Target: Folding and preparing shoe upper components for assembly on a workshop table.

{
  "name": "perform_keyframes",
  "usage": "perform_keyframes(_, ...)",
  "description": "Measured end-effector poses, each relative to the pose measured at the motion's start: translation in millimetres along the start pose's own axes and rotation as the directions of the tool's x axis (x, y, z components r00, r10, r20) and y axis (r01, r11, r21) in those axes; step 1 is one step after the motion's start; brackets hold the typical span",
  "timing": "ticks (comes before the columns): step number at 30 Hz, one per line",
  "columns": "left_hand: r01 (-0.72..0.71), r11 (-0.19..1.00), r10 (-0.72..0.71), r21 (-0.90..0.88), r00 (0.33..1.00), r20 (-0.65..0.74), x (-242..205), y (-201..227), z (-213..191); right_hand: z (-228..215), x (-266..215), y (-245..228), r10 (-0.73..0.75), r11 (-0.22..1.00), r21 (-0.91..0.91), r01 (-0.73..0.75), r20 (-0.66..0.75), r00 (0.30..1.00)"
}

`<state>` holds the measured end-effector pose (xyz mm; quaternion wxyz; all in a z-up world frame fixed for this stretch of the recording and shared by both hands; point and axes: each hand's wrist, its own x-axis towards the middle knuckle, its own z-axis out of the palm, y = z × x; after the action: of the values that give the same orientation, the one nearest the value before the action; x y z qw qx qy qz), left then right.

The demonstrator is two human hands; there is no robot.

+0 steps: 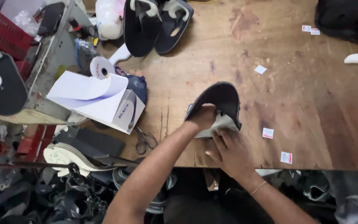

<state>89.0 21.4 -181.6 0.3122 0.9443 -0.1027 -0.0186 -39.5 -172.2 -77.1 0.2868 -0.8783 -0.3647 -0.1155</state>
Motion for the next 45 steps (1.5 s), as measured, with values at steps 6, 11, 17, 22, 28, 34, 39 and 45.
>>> perform_keyframes(6,0.175,0.915,-0.163,-0.363,0.985,0.065,-33.5,27.7,-7.4,3.1,18.9,-14.9,-0.057,0.983,-0.175,0.045,-0.061,0.997)
perform_keyframes(11,-0.211,0.977,0.188,-0.044,0.934,-0.303,-80.4,75.1,-47.7,16.3,27.3,-2.5,0.056,0.96,-0.28,-0.022,0.112,0.992)
perform_keyframes(17,-0.076,0.976,0.01,-0.203,0.952,-0.307,-98.8,114.8,-84.2,26.4,26.0,42.7,0.192,0.978,-0.154,-0.143,0.375,0.907)
perform_keyframes(22,-0.02,0.994,0.051,0.109,0.958,-0.283,-75.4,128.3,-108.8,13.9,60.7,83.6,0.115,0.98,0.131,-0.149,0.235,0.965)
perform_keyframes(28,0.154,0.924,-0.003,0.35,0.918,-0.396,-75.8,106.3,-50.0,74.1,91.9,96.0,0.168,0.971,-0.183,-0.156,0.055,0.984)
perform_keyframes(34,-0.063,0.883,0.117,0.465,0.989,-0.089,-108.7,140.8,-110.5,102.8,12.7,119.8,0.305,0.934,-0.197,-0.299,0.001,0.952)
perform_keyframes(39,-0.3,0.94,0.317,0.159,0.944,-0.092,-130.1,118.0,-79.6,76.0,-65.4,88.0,0.312,0.949,-0.028,-0.314,-0.048,0.949)
perform_keyframes(45,-0.334,0.888,0.357,0.317,0.934,-0.015,-141.3,98.9,-49.6,1.5,-16.5,15.7,0.339,0.936,0.145,-0.322,-0.116,0.933)
